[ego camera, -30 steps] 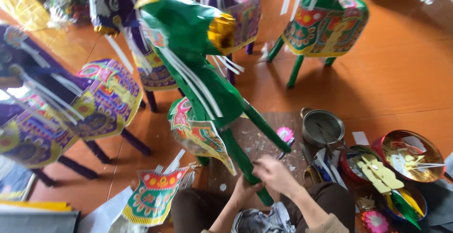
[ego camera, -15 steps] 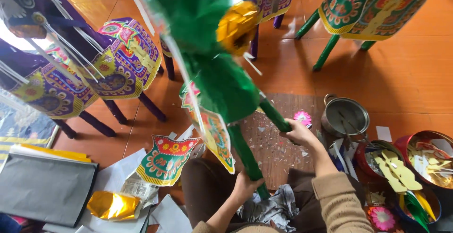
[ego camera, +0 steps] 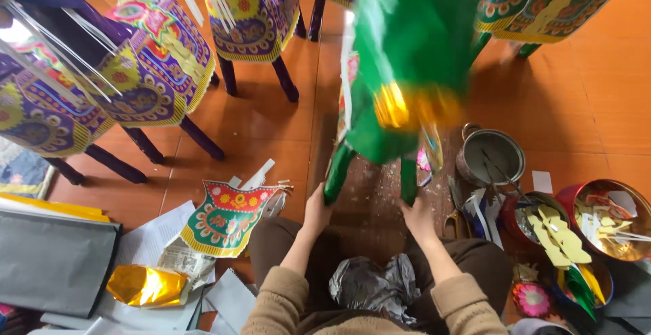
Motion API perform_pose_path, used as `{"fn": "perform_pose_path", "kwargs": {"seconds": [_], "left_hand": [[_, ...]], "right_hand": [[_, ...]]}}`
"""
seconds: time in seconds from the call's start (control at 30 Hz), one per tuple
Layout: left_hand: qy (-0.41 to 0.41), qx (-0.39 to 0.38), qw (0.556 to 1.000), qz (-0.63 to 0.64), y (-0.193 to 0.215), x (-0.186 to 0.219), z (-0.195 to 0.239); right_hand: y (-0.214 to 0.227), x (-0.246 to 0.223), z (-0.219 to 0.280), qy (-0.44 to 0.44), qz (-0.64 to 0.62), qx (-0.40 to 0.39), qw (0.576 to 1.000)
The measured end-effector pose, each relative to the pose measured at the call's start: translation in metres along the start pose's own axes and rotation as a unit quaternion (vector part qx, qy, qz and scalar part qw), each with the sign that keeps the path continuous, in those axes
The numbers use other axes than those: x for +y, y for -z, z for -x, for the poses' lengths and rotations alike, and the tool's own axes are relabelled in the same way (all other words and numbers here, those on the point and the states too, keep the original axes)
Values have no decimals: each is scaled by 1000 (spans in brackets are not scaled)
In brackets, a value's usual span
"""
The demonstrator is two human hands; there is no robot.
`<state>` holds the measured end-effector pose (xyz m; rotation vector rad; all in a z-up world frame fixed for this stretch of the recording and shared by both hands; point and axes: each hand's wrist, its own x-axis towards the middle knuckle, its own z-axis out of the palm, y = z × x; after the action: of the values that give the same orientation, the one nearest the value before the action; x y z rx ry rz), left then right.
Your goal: Decorating paper-mache horse models with patterned paper and gold foil
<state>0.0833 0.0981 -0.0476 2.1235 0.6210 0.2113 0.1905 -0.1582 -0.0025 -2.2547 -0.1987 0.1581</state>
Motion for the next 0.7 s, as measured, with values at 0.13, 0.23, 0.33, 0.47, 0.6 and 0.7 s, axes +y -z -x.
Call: {"fn": "perform_pose_path", "kwargs": {"seconds": [0.13, 0.23, 0.33, 0.47, 0.6, 0.7], "left_hand": [[-10, 0, 1000, -19, -3, 1, -10], [-22, 13, 1000, -16, 5, 20, -22], [-21, -11, 1000, -14, 10, 34, -34], [-6, -24, 999, -29, 3, 22, -46], [-5, -31, 999, -35, 11, 25, -59], [-16, -39, 997, -68, 5, 18, -66]], "right_hand": [[8, -23, 4, 5, -34, 4, 999], [6, -14, -17, -21, 3, 13, 1000], [0, -12, -40, 2, 11, 26, 1000], [-3, -20, -49, 4, 12, 20, 1000], [-14, -7, -58, 57, -2, 44, 997], [-2, -32, -50, 26, -8, 24, 999]]}}
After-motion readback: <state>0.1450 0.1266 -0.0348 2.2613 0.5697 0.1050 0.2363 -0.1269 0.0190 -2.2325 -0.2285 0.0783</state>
